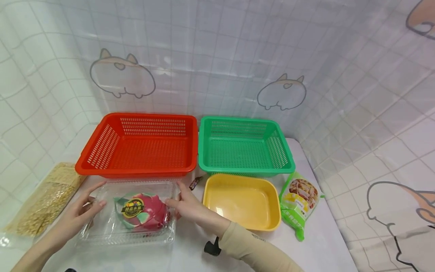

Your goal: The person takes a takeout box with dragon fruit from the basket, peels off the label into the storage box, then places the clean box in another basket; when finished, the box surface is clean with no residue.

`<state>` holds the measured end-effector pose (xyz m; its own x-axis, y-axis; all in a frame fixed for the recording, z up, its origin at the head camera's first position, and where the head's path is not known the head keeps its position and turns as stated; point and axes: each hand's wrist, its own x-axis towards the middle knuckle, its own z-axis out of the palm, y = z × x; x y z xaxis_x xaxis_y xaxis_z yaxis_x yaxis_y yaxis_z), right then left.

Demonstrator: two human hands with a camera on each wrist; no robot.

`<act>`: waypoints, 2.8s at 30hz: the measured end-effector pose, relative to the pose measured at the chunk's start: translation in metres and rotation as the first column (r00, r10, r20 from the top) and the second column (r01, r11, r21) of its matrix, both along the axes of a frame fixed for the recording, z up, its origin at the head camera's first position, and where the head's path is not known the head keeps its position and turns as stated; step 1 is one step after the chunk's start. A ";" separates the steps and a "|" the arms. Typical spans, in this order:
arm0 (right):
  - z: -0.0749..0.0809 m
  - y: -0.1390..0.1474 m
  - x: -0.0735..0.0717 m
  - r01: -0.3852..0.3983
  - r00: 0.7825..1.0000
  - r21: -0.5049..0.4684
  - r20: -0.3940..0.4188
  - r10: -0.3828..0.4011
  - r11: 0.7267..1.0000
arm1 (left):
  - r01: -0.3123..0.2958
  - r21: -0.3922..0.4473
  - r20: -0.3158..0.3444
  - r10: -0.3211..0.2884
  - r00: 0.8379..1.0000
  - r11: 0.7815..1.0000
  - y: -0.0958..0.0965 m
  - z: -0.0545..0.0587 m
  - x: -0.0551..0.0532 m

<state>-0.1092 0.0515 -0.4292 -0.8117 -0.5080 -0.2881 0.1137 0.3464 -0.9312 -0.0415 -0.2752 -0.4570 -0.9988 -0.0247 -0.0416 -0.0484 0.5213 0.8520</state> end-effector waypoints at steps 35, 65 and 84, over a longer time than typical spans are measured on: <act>0.037 -0.044 -0.011 -0.214 0.855 0.289 -0.406 0.322 0.933 | 0.029 0.001 0.005 -0.029 1.000 1.000 0.008 -0.003 -0.019; 0.034 -0.062 -0.022 -0.243 0.880 0.375 -0.303 0.366 0.895 | 0.014 0.032 0.027 -0.015 1.000 0.999 0.008 -0.010 -0.022; 0.035 -0.070 -0.027 -0.177 0.803 0.550 -0.399 0.442 0.816 | -0.006 0.029 0.062 0.004 0.998 1.000 0.009 -0.011 -0.023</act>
